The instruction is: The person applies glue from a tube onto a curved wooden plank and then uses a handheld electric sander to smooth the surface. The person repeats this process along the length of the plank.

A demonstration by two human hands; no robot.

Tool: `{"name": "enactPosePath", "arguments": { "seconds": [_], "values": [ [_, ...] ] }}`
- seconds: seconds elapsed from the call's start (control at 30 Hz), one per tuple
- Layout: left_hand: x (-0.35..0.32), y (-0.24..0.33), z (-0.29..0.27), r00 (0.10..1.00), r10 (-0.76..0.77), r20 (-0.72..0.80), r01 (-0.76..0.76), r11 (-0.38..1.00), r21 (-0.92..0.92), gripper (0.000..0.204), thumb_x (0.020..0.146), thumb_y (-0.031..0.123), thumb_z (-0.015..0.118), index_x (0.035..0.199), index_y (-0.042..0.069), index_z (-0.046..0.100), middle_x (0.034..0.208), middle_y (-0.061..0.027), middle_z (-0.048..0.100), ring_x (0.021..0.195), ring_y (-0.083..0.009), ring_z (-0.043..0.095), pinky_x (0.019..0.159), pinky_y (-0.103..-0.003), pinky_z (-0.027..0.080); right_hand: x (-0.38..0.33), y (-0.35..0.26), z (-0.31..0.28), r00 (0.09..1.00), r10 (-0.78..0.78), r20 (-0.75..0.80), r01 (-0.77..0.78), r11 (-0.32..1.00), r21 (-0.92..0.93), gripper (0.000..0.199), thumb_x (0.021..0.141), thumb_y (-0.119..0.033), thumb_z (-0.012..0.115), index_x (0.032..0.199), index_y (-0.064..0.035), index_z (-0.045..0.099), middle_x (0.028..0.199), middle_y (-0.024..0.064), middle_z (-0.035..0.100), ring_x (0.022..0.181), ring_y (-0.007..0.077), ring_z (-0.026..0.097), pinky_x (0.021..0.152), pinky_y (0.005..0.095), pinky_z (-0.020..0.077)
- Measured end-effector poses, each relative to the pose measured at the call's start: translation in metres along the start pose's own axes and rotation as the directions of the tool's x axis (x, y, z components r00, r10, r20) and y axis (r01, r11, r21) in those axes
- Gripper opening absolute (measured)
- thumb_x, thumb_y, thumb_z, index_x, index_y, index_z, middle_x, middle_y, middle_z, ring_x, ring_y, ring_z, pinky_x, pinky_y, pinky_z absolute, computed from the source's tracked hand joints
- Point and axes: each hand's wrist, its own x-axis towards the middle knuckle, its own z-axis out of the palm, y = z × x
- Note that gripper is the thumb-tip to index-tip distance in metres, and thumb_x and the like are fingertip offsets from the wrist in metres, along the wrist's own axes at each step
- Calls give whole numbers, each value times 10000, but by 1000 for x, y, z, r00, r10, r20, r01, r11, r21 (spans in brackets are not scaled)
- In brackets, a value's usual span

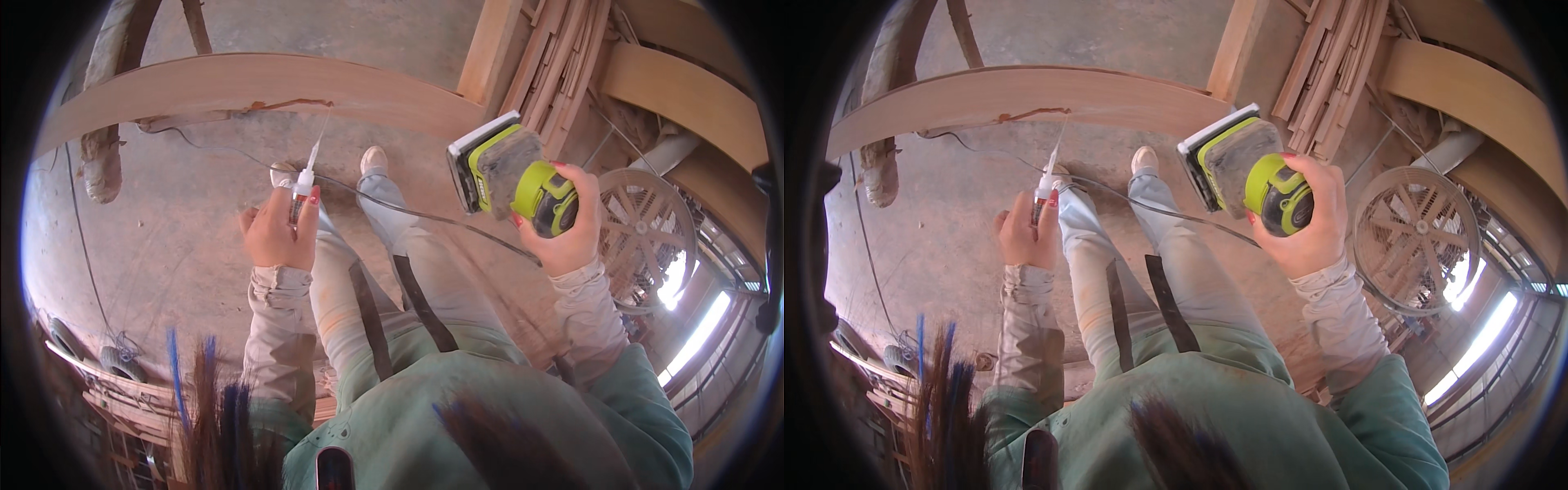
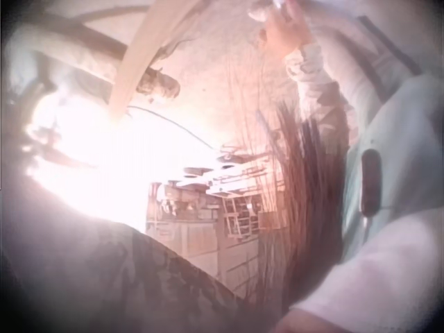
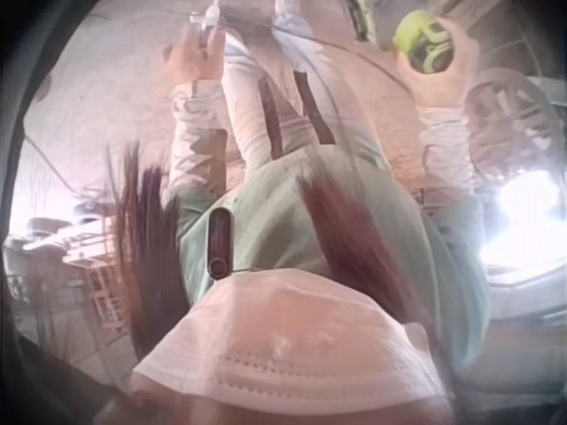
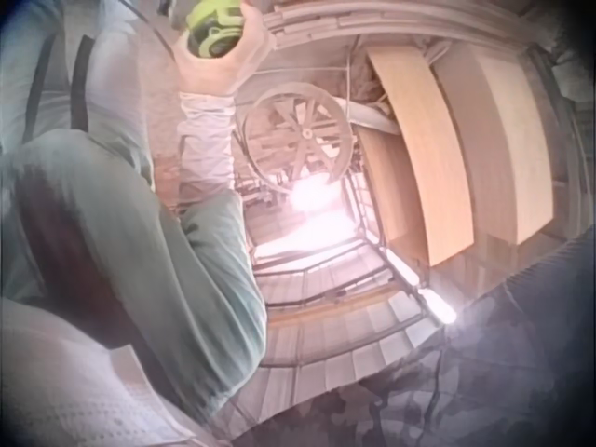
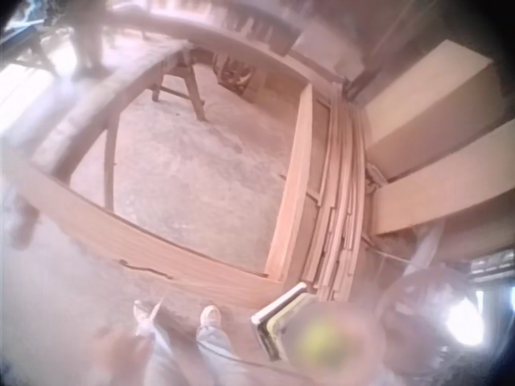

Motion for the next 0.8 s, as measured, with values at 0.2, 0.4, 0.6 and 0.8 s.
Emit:
{"name": "enactPosePath", "arguments": {
  "seconds": [0.2,0.4,0.6,0.8],
  "values": [
    [-1,-13,-2,999,-29,-31,29,999,-22,329,928,328,638,770,76,498,598,-73,519,558,-289,479,738,-367,354,15,-8,5,1000,-14,6,15,1000,-7,702,591,-11,817,1228,-116,542,1055,111,561,936,303,584,822,388,499],
    [-8,-46,-21,990,-121,-76,110,984,-140,297,980,335,586,869,63,543,661,-45,524,619,-218,479,707,-340,378,56,-17,29,995,-41,85,43,999,-20,694,611,-35,809,1239,-172,549,1026,100,534,949,305,572,837,393,491],
    [-3,-55,-39,940,-324,-106,226,826,-516,319,1045,349,493,1038,42,582,794,17,524,731,-87,462,674,-257,396,96,-48,56,975,-135,177,133,991,24,694,652,-104,801,1266,-275,529,1024,110,502,939,325,617,777,405,549],
    [37,-11,-79,899,-350,-261,79,718,-691,413,1057,409,436,1095,21,571,980,-54,590,934,-137,529,862,-287,421,147,-130,92,868,-230,440,245,969,23,720,662,-154,818,1280,-330,494,1070,119,478,891,370,650,772,443,560]
  ]
}}
